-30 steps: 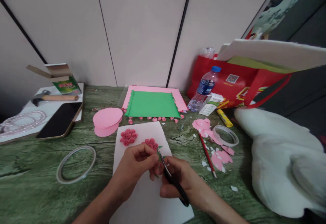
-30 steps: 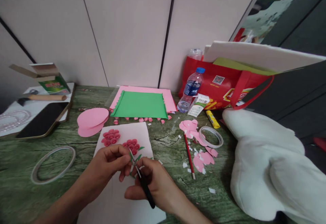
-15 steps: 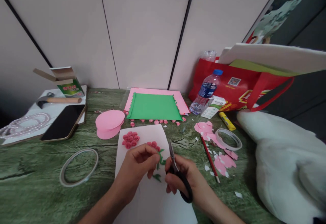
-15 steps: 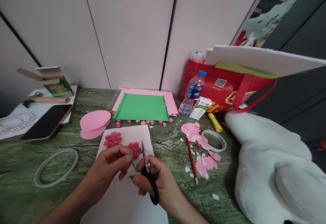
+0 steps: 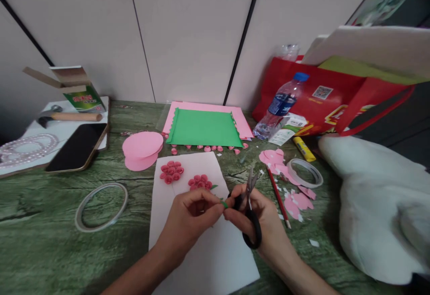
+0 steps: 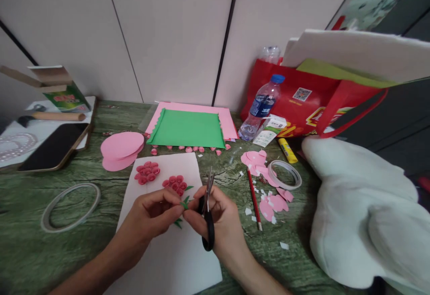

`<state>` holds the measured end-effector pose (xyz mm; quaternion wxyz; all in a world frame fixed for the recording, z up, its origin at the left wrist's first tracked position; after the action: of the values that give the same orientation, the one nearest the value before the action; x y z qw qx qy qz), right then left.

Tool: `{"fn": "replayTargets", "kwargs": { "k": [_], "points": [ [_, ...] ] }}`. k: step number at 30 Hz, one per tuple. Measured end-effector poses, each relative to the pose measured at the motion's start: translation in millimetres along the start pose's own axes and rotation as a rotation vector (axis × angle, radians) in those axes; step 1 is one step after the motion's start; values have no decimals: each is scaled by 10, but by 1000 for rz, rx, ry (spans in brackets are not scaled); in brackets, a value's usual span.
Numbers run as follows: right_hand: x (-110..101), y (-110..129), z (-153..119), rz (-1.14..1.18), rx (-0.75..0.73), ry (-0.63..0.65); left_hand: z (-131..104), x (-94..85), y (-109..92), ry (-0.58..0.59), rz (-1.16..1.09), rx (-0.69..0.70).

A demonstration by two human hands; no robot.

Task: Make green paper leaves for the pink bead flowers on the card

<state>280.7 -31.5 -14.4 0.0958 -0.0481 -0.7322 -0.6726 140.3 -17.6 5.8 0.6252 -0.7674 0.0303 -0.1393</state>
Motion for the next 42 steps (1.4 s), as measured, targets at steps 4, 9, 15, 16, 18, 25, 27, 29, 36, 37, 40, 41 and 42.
{"fn": "replayTargets", "kwargs": {
  "k": [4,9,15,16,18,25,27,29,36,37,40,41,42],
  "points": [
    [13,66,-15,-76,-101,-67,-3,-5,-13,30,46,37],
    [24,146,-59,-246,-320,-210,1,-23,3,47,132,71],
    [28,146,-70,-316,-365,-168,21,-46,42,55,151,57],
    [28,145,-64,-305,-346,-159,24,-48,39,52,143,53],
    [25,145,-50,-278,-299,-147,27,-49,30,51,113,44],
    [14,126,-22,-140,-181,-99,22,-44,42,62,47,19],
    [14,107,-16,-118,-165,-83,20,-36,47,56,44,10],
    [11,85,-5,-80,-142,-85,19,-22,47,59,33,1],
    [11,16,11,23,-87,-70,4,19,80,90,-5,-14],
    [11,10,8,27,-84,-61,1,21,89,87,-9,-11],
    [1,8,5,10,-81,-35,0,14,91,78,-4,2],
    [-3,13,7,-16,-84,-20,2,5,78,76,-2,10],
    [-7,19,10,-49,-83,3,6,-7,57,75,-5,21]
  ]
}}
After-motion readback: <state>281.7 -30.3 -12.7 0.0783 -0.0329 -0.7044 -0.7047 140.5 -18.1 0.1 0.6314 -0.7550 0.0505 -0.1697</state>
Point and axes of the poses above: each hand's wrist, its own z-axis towards the middle knuckle, its own x-axis out of the palm, y = z × x, the point moved 2 cm from there along z, towards the middle knuckle, and after that the axes turned 2 degrees about x, right-handed, at the moved point
